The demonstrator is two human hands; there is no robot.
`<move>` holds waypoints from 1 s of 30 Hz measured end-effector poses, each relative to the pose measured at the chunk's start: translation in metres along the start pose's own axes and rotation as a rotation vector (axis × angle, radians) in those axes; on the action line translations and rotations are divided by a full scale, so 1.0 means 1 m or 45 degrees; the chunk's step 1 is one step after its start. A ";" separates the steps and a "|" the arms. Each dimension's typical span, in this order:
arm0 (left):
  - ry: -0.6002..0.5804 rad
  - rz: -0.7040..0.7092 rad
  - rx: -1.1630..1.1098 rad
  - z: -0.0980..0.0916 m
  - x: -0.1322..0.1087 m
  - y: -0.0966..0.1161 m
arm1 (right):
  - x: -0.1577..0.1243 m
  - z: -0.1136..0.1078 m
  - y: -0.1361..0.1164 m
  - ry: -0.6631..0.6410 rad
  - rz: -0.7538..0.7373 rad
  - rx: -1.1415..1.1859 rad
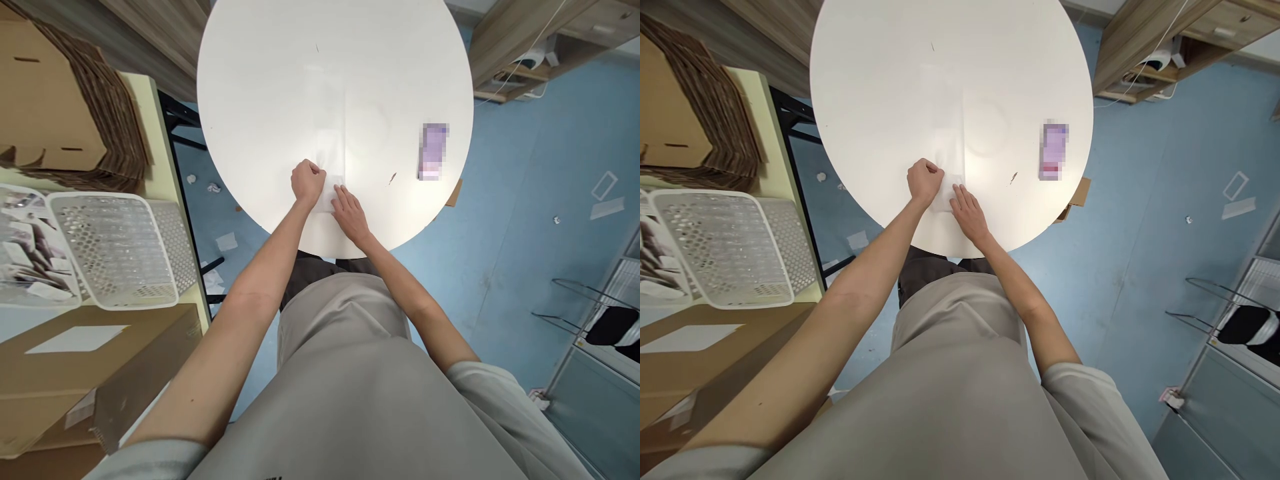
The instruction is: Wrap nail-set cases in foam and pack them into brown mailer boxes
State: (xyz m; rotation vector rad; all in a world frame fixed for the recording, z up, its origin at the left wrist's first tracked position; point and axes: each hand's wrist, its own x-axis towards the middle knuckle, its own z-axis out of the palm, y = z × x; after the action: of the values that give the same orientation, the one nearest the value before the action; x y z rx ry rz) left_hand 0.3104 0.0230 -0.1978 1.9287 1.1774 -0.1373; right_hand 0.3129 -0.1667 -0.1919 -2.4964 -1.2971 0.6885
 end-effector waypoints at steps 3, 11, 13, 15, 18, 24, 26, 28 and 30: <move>-0.016 0.003 0.006 -0.001 -0.001 -0.003 | 0.002 -0.001 0.003 -0.033 -0.012 -0.005; -0.017 0.220 0.033 -0.009 -0.008 -0.005 | 0.014 -0.010 0.015 -0.132 -0.097 0.019; -0.116 0.398 0.070 -0.018 -0.024 -0.001 | 0.016 -0.014 0.017 -0.139 -0.114 0.042; -0.325 0.591 0.107 -0.026 -0.043 0.000 | 0.019 -0.018 0.020 -0.147 -0.129 0.079; -0.543 0.726 0.117 -0.034 -0.068 -0.004 | 0.024 -0.027 0.027 -0.150 -0.166 0.154; -0.565 0.583 0.064 -0.036 -0.067 -0.015 | 0.034 -0.042 0.039 -0.161 -0.202 0.249; -0.573 0.490 0.005 -0.037 -0.059 -0.014 | 0.036 -0.044 0.041 -0.164 -0.187 0.252; -0.570 0.379 -0.037 -0.040 -0.051 -0.013 | 0.038 -0.045 0.042 -0.157 -0.158 0.257; -0.578 0.301 -0.064 -0.043 -0.045 -0.013 | 0.040 -0.044 0.043 -0.136 -0.142 0.281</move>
State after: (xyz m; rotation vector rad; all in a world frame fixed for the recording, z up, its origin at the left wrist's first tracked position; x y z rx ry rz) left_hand 0.2625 0.0254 -0.1569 1.8475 0.6441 -0.3912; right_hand 0.3855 -0.1582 -0.1837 -2.2219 -1.3071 0.8964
